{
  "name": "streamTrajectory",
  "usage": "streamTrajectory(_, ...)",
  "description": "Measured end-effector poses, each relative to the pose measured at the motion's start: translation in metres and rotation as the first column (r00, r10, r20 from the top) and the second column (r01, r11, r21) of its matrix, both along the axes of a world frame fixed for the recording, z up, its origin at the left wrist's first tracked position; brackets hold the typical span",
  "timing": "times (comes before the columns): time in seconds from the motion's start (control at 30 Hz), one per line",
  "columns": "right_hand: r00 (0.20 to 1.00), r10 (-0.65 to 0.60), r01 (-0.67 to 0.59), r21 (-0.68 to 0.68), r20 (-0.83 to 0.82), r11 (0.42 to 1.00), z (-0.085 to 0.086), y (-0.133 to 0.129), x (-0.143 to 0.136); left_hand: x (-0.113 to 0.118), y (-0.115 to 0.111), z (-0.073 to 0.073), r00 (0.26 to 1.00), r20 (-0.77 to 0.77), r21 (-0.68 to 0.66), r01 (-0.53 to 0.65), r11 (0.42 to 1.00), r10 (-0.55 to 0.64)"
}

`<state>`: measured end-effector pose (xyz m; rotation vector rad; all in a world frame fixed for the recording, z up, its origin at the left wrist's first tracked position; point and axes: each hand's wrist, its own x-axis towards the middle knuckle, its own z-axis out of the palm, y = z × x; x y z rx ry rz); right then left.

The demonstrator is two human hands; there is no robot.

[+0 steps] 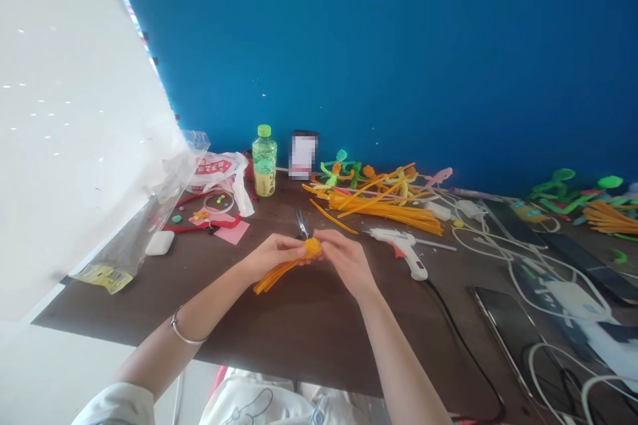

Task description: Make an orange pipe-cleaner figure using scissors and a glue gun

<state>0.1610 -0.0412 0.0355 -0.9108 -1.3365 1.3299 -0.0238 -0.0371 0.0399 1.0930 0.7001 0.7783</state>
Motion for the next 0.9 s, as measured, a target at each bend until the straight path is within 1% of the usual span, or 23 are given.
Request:
streamTrajectory(0.03, 0.994, -0.094, 0.093, -0.013, -0.056, 0.996, -0.004, 0.002, -0.001, 0.001, 0.001, -0.002, 0.997, 0.067, -0.037, -0.021, 0.999, 0.023)
streamTrajectory(0.1, 0.947, -0.304, 0.301, -0.043, -0.103, 0.953, -0.012, 0.005, -0.003, 0.003, 0.003, -0.007, 0.976, 0.185, -0.106, -0.1, 0.989, 0.118)
streamTrajectory(0.13, 0.928, -0.363, 0.36, -0.055, -0.083, 0.931, -0.015, 0.006, -0.006, 0.005, 0.004, -0.009, 0.956, 0.226, -0.129, -0.16, 0.979, 0.186)
streamTrajectory(0.17, 0.925, -0.378, 0.375, -0.058, -0.047, 0.925, -0.017, 0.005, -0.009, 0.007, 0.004, -0.013, 0.926, 0.268, -0.154, -0.229, 0.961, 0.264)
streamTrajectory(0.2, 0.938, -0.347, 0.346, -0.059, -0.007, 0.936, -0.018, 0.004, -0.014, 0.009, 0.005, -0.016, 0.897, 0.298, -0.176, -0.286, 0.942, 0.328)
streamTrajectory(0.27, 0.976, -0.214, 0.217, -0.063, 0.051, 0.974, -0.018, 0.0, -0.024, 0.014, 0.006, -0.022, 0.84, 0.332, -0.222, -0.372, 0.901, 0.429)
streamTrajectory(0.33, 0.99, -0.117, 0.123, -0.069, 0.084, 0.99, -0.016, -0.004, -0.034, 0.017, 0.005, -0.026, 0.824, 0.317, -0.247, -0.405, 0.88, 0.469)
streamTrajectory(0.4, 0.991, -0.087, 0.095, -0.083, 0.103, 0.992, -0.016, -0.007, -0.04, 0.02, 0.004, -0.029, 0.845, 0.287, -0.239, -0.393, 0.888, 0.451)
streamTrajectory(0.5, 0.988, -0.101, 0.111, -0.09, 0.116, 0.99, -0.017, -0.006, -0.04, 0.02, 0.003, -0.029, 0.889, 0.257, -0.189, -0.338, 0.922, 0.379)
streamTrajectory(0.57, 0.985, -0.118, 0.129, -0.082, 0.124, 0.988, -0.019, -0.005, -0.037, 0.019, 0.003, -0.028, 0.912, 0.218, -0.142, -0.322, 0.936, 0.347)
streamTrajectory(0.67, 0.976, -0.149, 0.161, -0.066, 0.16, 0.985, -0.02, -0.002, -0.032, 0.018, 0.002, -0.026, 0.937, 0.064, -0.059, -0.34, 0.939, 0.343)
streamTrajectory(0.73, 0.96, -0.19, 0.199, -0.025, 0.204, 0.98, -0.02, 0.0, -0.03, 0.017, 0.002, -0.024, 0.938, -0.046, 0.001, -0.344, 0.939, 0.343)
streamTrajectory(0.8, 0.943, -0.233, 0.236, 0.017, 0.239, 0.972, -0.021, 0.002, -0.029, 0.017, 0.002, -0.022, 0.931, -0.105, 0.039, -0.347, 0.937, 0.349)
streamTrajectory(0.83, 0.94, -0.238, 0.241, 0.015, 0.244, 0.97, -0.021, 0.003, -0.029, 0.017, 0.002, -0.021, 0.928, -0.117, 0.047, -0.349, 0.936, 0.353)
streamTrajectory(0.9, 0.953, -0.21, 0.224, -0.038, 0.219, 0.974, -0.024, 0.005, -0.028, 0.017, 0.003, -0.022, 0.925, -0.114, 0.043, -0.36, 0.932, 0.362)
